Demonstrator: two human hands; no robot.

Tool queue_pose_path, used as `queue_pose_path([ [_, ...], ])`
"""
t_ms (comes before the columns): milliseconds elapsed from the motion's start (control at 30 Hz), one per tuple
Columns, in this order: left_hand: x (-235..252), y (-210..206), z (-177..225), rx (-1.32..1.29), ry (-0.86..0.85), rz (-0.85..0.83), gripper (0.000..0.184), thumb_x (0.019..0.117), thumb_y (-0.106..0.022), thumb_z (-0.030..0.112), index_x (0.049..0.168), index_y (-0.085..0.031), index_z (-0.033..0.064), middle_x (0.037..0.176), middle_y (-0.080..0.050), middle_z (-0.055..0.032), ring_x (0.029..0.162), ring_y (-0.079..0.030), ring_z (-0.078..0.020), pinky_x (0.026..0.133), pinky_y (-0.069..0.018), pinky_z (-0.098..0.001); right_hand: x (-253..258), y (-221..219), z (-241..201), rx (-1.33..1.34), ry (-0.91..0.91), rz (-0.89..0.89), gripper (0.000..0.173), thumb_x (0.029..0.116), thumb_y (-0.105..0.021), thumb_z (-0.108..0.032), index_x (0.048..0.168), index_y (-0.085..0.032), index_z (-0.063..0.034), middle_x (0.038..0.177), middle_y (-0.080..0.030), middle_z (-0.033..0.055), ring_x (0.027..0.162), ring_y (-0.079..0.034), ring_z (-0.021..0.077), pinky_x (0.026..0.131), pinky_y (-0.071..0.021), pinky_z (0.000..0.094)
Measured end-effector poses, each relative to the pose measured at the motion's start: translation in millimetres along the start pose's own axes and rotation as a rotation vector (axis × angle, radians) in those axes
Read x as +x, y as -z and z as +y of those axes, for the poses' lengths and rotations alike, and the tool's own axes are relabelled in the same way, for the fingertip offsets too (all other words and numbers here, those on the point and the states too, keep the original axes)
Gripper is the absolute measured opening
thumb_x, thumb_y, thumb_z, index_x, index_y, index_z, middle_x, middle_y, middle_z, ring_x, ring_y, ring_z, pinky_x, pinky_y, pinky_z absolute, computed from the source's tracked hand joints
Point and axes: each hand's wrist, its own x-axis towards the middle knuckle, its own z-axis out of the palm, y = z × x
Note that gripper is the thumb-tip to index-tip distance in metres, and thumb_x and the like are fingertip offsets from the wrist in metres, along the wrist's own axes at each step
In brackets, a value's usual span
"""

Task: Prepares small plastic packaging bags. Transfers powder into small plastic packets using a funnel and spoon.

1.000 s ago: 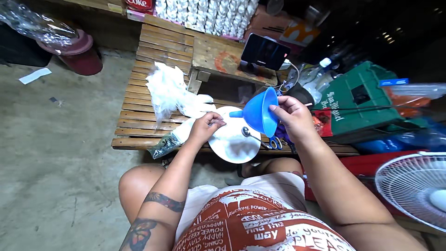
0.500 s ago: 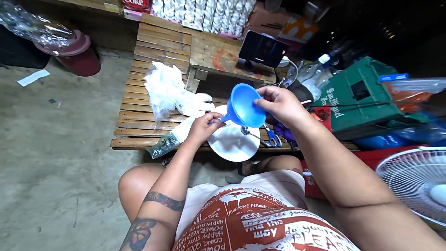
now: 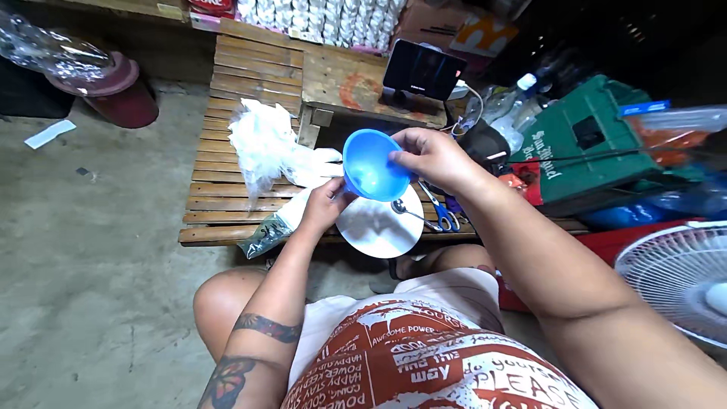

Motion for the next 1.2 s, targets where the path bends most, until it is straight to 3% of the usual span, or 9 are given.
queue_pose_path([
  [67, -1, 1, 3, 0.004, -0.009, 0.017, 0.021, 0.0953, -0.066, 0.007, 0.112, -0.070, -0.0034, 0.106, -0.074, -0.0064, 0.100, -0.068, -0.0014, 0.097, -0.0542, -0.0251, -5, 2, 8, 0.087, 0.041, -0.005, 0.033, 0.1071, -0.053, -0.031, 0.131, -0.062, -0.0106, 0.100, -0.068, 0.0021, 0.073, -0.064, 0.0061, 0.065, -0.0552, 0.0248],
  [200, -2, 5, 4, -0.021, 0.001, 0.072, 0.024, 0.0960, -0.064, 0.007, 0.116, -0.068, -0.0051, 0.110, -0.073, -0.0066, 0.104, -0.066, 0.0005, 0.099, -0.0527, -0.0237, -20, 12, 47, 0.169, 0.007, 0.024, 0.047, 0.1092, -0.041, -0.040, 0.146, -0.051, -0.0123, 0.124, -0.068, 0.0075, 0.103, -0.069, 0.0162, 0.087, -0.0578, 0.0358],
  [300, -1, 9, 3, -0.009, 0.040, 0.120, 0.025, 0.0953, -0.065, 0.007, 0.116, -0.067, -0.0057, 0.111, -0.072, -0.0092, 0.104, -0.066, -0.0029, 0.098, -0.0532, -0.0259, -36, 9, 118, -0.109, -0.081, -0.023, 0.042, 0.1075, -0.051, -0.028, 0.141, -0.056, -0.0037, 0.131, -0.064, 0.0190, 0.118, -0.064, 0.0303, 0.103, -0.0511, 0.0508],
  [367, 0, 10, -2, -0.010, 0.030, 0.145, 0.023, 0.0939, -0.067, 0.008, 0.114, -0.068, -0.0039, 0.113, -0.070, -0.0100, 0.107, -0.065, -0.0070, 0.098, -0.0533, -0.0287, -48, 1, 176, -0.291, -0.191, -0.071, 0.042, 0.1032, -0.060, -0.028, 0.137, -0.061, -0.0024, 0.130, -0.062, 0.0257, 0.122, -0.059, 0.0428, 0.104, -0.0454, 0.0644],
  [433, 1, 11, -5, -0.010, 0.023, 0.173, 0.022, 0.0922, -0.068, 0.007, 0.112, -0.069, -0.0034, 0.113, -0.069, -0.0099, 0.108, -0.064, -0.0082, 0.098, -0.0525, -0.0292, -61, -5, 206, -0.361, -0.345, -0.079, 0.043, 0.1027, -0.062, -0.028, 0.138, -0.061, -0.0028, 0.135, -0.058, 0.0293, 0.128, -0.053, 0.0482, 0.107, -0.0402, 0.0680],
  [567, 3, 11, -9, -0.040, 0.034, 0.196, 0.024, 0.0934, -0.067, 0.008, 0.114, -0.067, -0.0031, 0.112, -0.069, -0.0094, 0.108, -0.066, -0.0113, 0.098, -0.0543, -0.0334, -76, -16, 232, -0.398, -0.497, 0.006, 0.049, 0.1029, -0.062, -0.032, 0.140, -0.057, -0.0004, 0.140, -0.056, 0.0287, 0.133, -0.051, 0.0477, 0.110, -0.0376, 0.0672],
  [767, -3, 13, 2, 0.001, 0.058, 0.151, 0.026, 0.0958, -0.069, 0.006, 0.121, -0.065, -0.0002, 0.116, -0.069, -0.0088, 0.107, -0.068, -0.0124, 0.098, -0.0560, -0.0359, -79, -27, 246, -0.319, -0.545, 0.036, 0.054, 0.1017, -0.063, -0.034, 0.142, -0.054, 0.0005, 0.140, -0.056, 0.0271, 0.133, -0.052, 0.0442, 0.112, -0.0401, 0.0616],
  [933, 1, 10, 1, -0.008, 0.120, 0.204, 0.027, 0.0932, -0.066, 0.003, 0.119, -0.063, -0.0035, 0.110, -0.071, -0.0048, 0.102, -0.067, -0.0049, 0.095, -0.0562, -0.0298, -74, -24, 245, -0.322, -0.548, -0.038, 0.056, 0.1042, -0.055, -0.038, 0.147, -0.050, -0.0028, 0.144, -0.056, 0.0220, 0.136, -0.052, 0.0371, 0.116, -0.0375, 0.0558],
  [1200, 2, 11, 0, -0.010, 0.059, 0.202, 0.027, 0.0933, -0.063, 0.005, 0.118, -0.061, -0.0074, 0.107, -0.071, -0.0038, 0.100, -0.065, 0.0011, 0.095, -0.0534, -0.0222, -73, -29, 252, -0.269, -0.558, -0.039, 0.054, 0.1051, -0.055, -0.039, 0.144, -0.052, -0.0017, 0.139, -0.058, 0.0240, 0.132, -0.055, 0.0374, 0.113, -0.0407, 0.0538],
])
